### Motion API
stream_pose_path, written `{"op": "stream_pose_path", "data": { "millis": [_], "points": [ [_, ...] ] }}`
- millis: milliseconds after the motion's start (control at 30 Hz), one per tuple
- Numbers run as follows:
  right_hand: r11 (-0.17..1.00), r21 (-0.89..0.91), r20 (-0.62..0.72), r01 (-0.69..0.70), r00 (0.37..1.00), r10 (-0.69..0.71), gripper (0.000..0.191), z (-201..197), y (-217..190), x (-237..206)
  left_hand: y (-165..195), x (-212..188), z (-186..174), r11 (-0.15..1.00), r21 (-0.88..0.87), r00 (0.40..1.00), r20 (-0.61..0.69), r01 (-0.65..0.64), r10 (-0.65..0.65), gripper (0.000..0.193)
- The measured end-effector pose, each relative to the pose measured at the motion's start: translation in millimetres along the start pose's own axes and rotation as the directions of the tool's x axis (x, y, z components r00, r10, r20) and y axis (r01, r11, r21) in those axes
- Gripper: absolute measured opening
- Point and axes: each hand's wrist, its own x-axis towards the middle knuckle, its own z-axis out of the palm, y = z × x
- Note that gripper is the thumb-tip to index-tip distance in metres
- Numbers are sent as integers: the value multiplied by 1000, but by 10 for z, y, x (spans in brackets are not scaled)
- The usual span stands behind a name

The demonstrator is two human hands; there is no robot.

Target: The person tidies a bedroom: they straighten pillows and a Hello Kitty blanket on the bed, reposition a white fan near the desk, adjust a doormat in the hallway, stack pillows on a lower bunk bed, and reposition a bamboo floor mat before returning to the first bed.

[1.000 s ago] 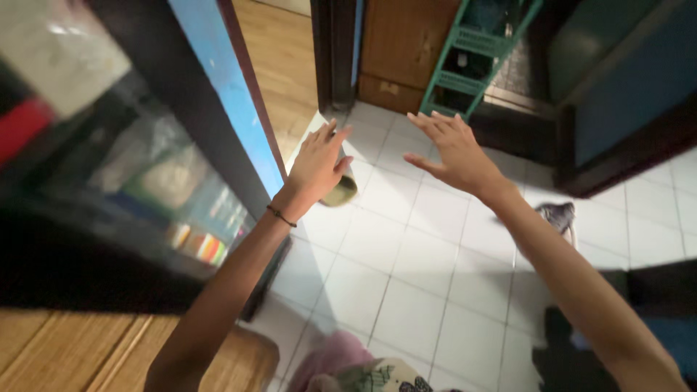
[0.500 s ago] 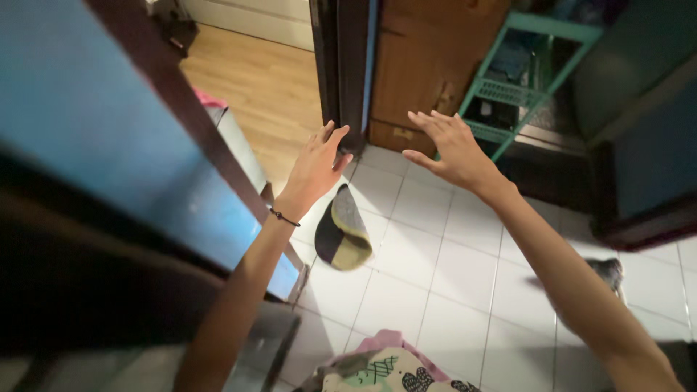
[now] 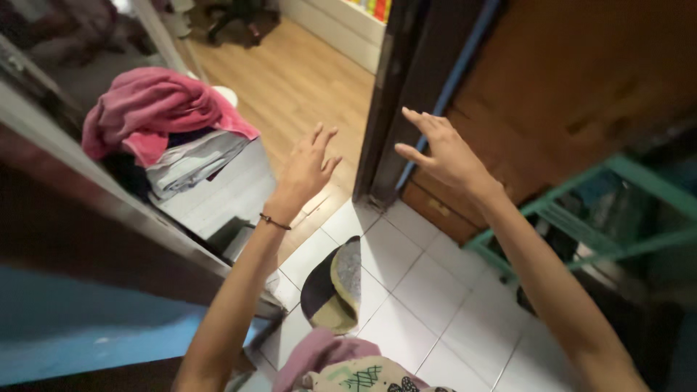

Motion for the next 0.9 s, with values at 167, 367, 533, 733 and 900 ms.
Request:
{"op": "stream_pose_path", "data": {
  "millis": [167,367,533,733,900],
  "points": [
    [990,134,63,43,997,-52,74,208,377,1118,-610,573,2,994,65,993,-80,93,-87,55],
    [983,161,37,85,995,-92,72,586,822,2374,-1541,1581,-37,986,41,978,-137,162,-155,54],
    [970,214,-61,114,993,-103,70,1041,1253,3493,-2308,2534,-143,991,88,982,-164,105,-90,54],
    [976,218,-182,13,983,28,65,1705,1821,4723,-3110,3456,-245,979,152,987,-111,136,-120,53],
    [968,251,-293,14,954,63,62,1993,2280,5862,-3829,4252,-188,979,138,986,-93,152,-140,53]
  ]
}}
